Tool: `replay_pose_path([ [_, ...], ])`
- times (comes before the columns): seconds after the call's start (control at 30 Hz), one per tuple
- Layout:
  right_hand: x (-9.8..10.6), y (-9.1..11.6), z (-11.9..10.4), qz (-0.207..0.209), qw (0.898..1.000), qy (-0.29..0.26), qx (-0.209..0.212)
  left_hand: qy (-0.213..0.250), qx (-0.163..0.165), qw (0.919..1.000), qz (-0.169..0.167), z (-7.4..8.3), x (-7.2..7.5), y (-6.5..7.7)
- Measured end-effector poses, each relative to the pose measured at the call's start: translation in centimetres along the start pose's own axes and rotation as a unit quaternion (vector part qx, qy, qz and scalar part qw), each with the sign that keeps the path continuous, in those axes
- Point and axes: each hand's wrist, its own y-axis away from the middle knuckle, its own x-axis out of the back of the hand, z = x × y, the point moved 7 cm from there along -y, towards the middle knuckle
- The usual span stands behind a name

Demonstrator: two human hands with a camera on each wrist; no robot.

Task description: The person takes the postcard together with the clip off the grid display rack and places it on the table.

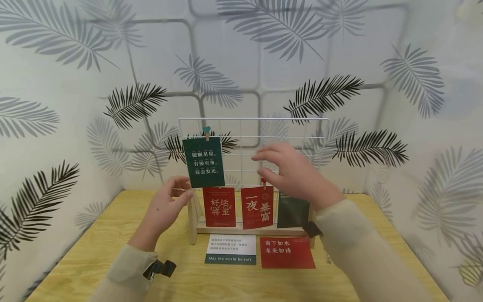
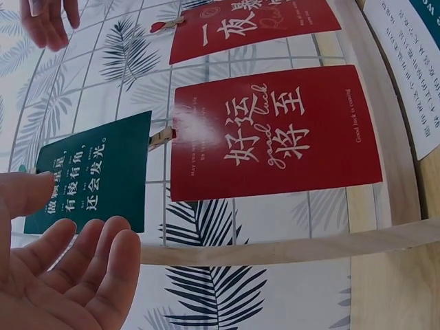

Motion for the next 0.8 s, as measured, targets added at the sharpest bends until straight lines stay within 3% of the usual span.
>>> replay_pose_path([
  [0.3,1.0,-1.8,-2.1,0.039,0.995,0.051,0.071,0.002,-0.019,0.9997,0.012,0.2,0.9,-0.7],
  [0.8,1.7,-4.7,-4.0,0.032,0.995,0.084,0.051,0.004,-0.039,0.9989,0.026,0.6,1.8,-2.0],
])
